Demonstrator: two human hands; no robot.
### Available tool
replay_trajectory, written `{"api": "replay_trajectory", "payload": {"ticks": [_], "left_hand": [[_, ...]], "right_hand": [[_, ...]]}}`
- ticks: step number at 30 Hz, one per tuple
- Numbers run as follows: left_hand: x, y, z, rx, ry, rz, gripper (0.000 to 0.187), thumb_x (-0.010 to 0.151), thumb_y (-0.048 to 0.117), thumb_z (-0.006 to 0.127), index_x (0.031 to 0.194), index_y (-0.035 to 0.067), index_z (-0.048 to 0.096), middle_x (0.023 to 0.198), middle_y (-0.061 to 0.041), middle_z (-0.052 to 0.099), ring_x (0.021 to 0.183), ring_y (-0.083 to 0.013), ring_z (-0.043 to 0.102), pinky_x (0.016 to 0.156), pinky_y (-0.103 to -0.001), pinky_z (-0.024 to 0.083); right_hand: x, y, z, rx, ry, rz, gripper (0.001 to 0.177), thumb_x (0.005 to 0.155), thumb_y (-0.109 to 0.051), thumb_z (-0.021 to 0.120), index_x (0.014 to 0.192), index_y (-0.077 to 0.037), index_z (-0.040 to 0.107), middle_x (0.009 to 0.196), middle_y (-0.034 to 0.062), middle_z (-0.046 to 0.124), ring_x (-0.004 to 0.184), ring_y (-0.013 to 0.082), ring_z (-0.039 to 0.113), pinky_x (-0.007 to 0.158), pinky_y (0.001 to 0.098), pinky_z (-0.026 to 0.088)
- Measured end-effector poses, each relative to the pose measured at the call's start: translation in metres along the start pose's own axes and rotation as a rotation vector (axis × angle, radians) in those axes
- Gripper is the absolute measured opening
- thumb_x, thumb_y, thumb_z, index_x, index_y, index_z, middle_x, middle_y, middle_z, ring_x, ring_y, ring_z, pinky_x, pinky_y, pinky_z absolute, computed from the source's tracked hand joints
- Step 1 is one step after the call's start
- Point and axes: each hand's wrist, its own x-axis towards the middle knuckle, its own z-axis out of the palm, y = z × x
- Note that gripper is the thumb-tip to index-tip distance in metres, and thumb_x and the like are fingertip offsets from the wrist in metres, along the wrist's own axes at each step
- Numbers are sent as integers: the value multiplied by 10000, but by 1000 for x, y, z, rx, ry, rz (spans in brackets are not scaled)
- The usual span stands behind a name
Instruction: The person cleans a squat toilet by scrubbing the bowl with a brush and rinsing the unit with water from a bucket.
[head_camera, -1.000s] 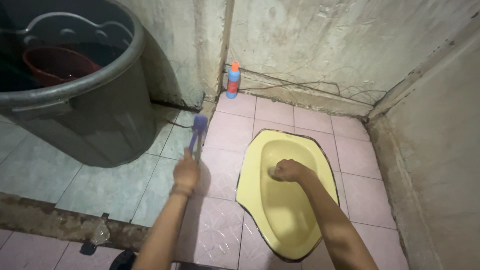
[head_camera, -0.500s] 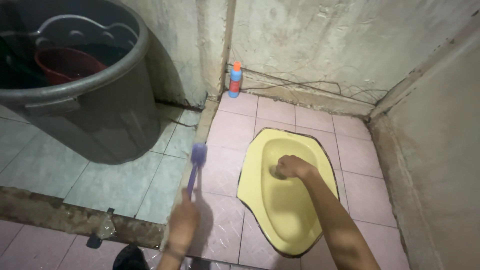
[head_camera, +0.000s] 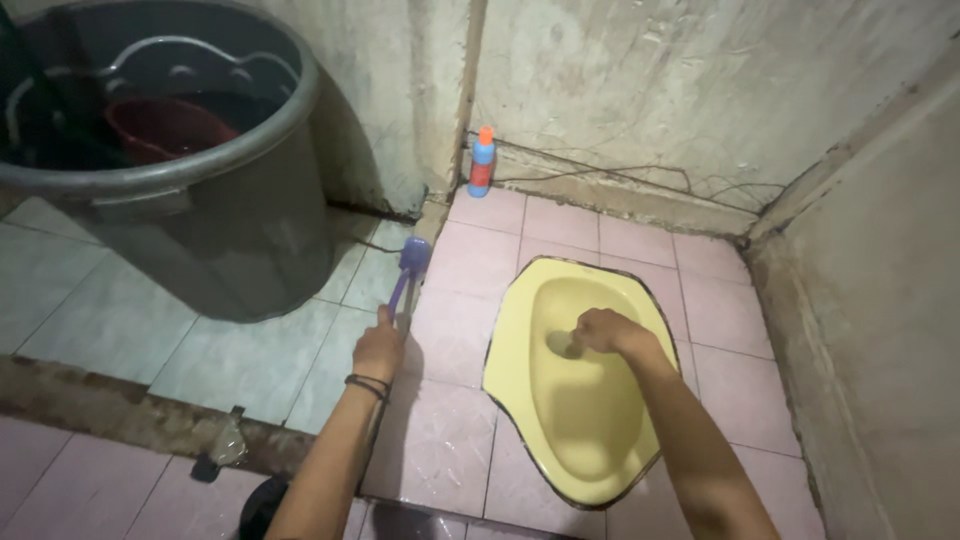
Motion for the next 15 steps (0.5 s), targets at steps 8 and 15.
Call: {"api": "replay_trajectory", "payload": {"ticks": [8, 15], "left_hand": [[-139, -25, -19, -99, -87, -84, 633, 962, 152, 480, 1553, 78, 267, 984, -334, 702, 932, -523, 684, 829, -574, 540], [-119, -20, -10, -129, 63, 49, 704, 909, 154, 568, 1529, 26, 260, 953, -298, 702, 884, -493, 685, 782, -571, 543]], "right_hand": [[6, 0, -3, -15, -29, -3, 377, 913, -417, 609, 1075, -123, 780, 1183, 125, 740, 1130, 329, 683, 985, 449, 519], [4, -6, -5, -45, -56, 34, 412, 925, -450, 622, 1142, -123, 746, 1263, 131, 706, 1207, 328, 641, 1029, 441, 497]]}}
